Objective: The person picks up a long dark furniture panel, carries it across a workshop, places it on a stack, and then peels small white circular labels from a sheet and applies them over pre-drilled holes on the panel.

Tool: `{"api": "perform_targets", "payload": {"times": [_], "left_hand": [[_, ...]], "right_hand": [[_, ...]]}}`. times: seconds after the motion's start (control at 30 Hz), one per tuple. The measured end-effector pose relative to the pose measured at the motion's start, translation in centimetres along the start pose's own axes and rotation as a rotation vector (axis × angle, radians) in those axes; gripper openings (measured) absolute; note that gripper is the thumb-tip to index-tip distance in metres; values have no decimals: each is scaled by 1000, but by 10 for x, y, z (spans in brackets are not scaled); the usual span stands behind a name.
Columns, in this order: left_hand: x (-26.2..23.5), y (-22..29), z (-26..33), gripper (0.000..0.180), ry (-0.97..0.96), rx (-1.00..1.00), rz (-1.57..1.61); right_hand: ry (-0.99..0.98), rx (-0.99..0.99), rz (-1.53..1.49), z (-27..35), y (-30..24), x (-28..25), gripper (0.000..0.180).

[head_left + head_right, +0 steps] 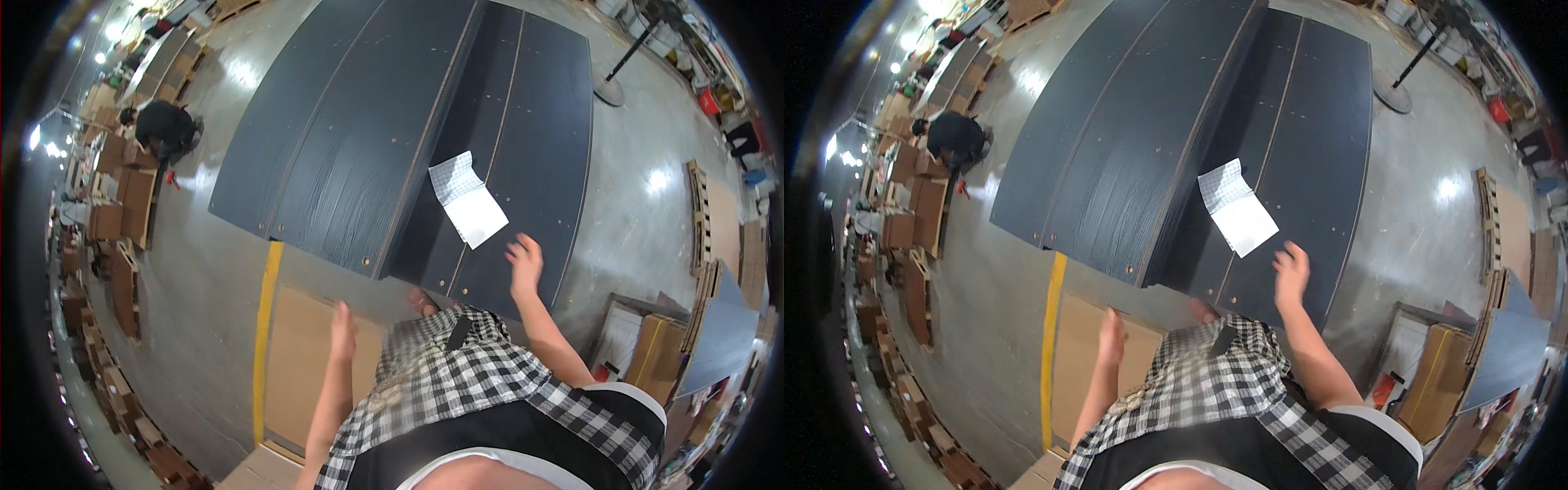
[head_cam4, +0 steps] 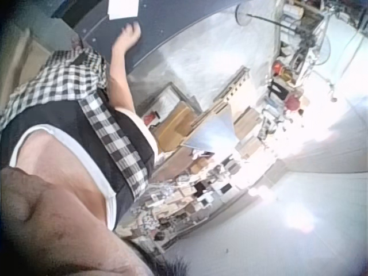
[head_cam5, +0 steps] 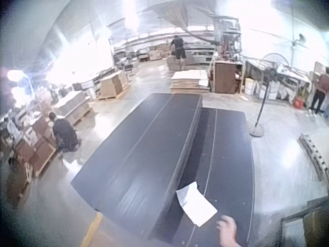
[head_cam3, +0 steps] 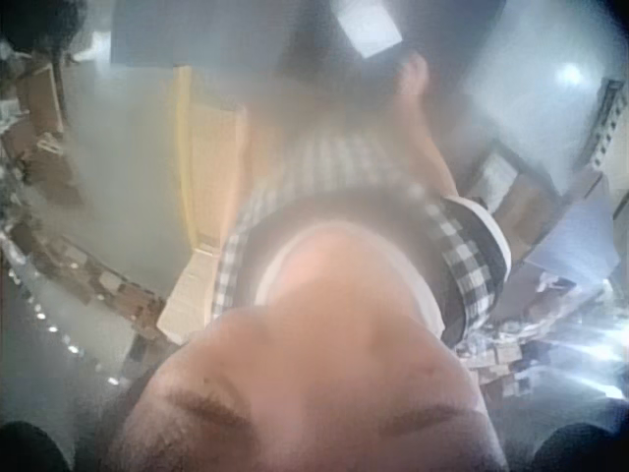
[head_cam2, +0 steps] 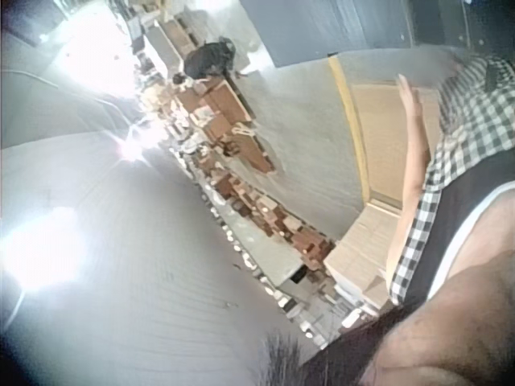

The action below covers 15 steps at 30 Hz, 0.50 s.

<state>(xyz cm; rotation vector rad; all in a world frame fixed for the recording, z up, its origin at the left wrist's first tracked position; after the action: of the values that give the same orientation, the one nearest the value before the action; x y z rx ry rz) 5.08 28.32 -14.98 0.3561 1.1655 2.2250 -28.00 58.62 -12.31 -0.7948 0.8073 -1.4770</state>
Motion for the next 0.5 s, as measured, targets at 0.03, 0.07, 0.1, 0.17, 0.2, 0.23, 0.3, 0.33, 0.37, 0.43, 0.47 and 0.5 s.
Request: {"api": "perform_targets", "payload": {"times": [0.03, 0.07, 0.1, 0.17, 0.2, 0.23, 0.3, 0.33, 0.37, 0.43, 0.47, 0.5], "left_hand": [[-39, -55, 10, 79, 9, -128, -120], [-27, -63, 29, 73, -89, -232, -185], [-12, -68, 53, 67, -168, -335, -251], [-4, -94, 72, 56, -270, -492, -258], [8, -83, 71, 52, -289, -454, -287], [28, -62, 69, 49, -312, -417, -317], [56, -16, 69, 45, -321, -296, -353], [73, 11, 67, 46, -323, -207, -361], [85, 32, 64, 46, -326, -115, -365], [91, 53, 63, 46, -350, -51, -394], [94, 61, 65, 46, -351, -30, -413], [94, 65, 67, 46, -341, -16, -430]], "right_hand": [[96, 40, -44, 2, 21, -34, 31], [169, 67, 19, -1, 39, -62, 27], [140, 45, -8, -2, 39, -55, 27], [53, 5, -64, -7, 26, -8, 26], [5, -238, 133, -22, 5, 17, 26], [-38, -481, 333, -39, -15, 44, 27], [-29, -505, 401, -76, -40, 86, 29], [114, -588, 590, -95, -50, 100, 32], [168, -584, 669, -116, -52, 112, 38], [102, -340, 830, -132, -46, 139, 45], [32, -309, 917, -135, -43, 144, 45], [-53, -276, 1006, -132, -33, 152, 45]]}}
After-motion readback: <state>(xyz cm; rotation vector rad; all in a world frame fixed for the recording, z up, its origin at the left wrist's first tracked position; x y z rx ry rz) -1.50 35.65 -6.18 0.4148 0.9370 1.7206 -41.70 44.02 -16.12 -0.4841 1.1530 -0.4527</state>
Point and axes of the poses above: each hand's wrist, its own z-axis away from the middle knuckle, its own x-axis out of the palm, y = z × x, the point moved 6 cm from there along -z, towards the middle knuckle, and after that the axes turned 8 degrees about x, right-handed, at the moved point
